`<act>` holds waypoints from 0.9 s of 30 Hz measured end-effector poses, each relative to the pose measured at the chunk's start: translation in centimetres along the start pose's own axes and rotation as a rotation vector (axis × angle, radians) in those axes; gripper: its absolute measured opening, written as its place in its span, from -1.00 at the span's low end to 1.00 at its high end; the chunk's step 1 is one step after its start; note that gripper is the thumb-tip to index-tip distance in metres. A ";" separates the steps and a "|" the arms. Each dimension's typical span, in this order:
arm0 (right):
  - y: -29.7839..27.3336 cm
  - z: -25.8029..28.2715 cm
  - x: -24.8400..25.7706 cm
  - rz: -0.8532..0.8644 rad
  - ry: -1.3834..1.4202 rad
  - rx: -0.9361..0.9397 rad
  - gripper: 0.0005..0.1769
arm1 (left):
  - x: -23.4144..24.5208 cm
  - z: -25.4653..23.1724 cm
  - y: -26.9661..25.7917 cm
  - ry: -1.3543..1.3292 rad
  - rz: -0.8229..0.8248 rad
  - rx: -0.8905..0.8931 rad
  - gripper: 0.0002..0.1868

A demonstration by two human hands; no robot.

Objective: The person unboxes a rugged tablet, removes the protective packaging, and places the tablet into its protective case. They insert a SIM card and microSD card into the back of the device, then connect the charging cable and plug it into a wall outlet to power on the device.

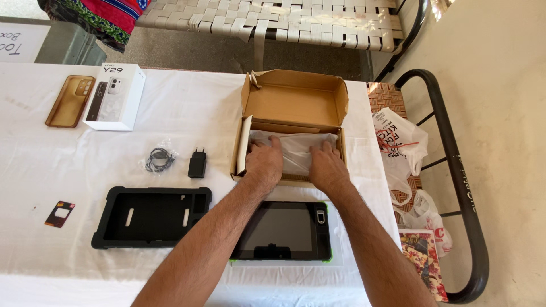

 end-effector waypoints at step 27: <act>-16.5 -1.0 -0.5 -0.265 0.445 -0.094 -0.37 | -7.3 7.0 -13.4 -0.329 -0.657 -0.539 -0.54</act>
Point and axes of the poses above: each hand's wrist, its own y-axis towards the middle knuckle, its own x-axis out of the back of the hand, z = x × y, the point moved 1 cm from there along y, towards the middle knuckle, and after that the axes turned 3 degrees about y, right-handed, at the moved point
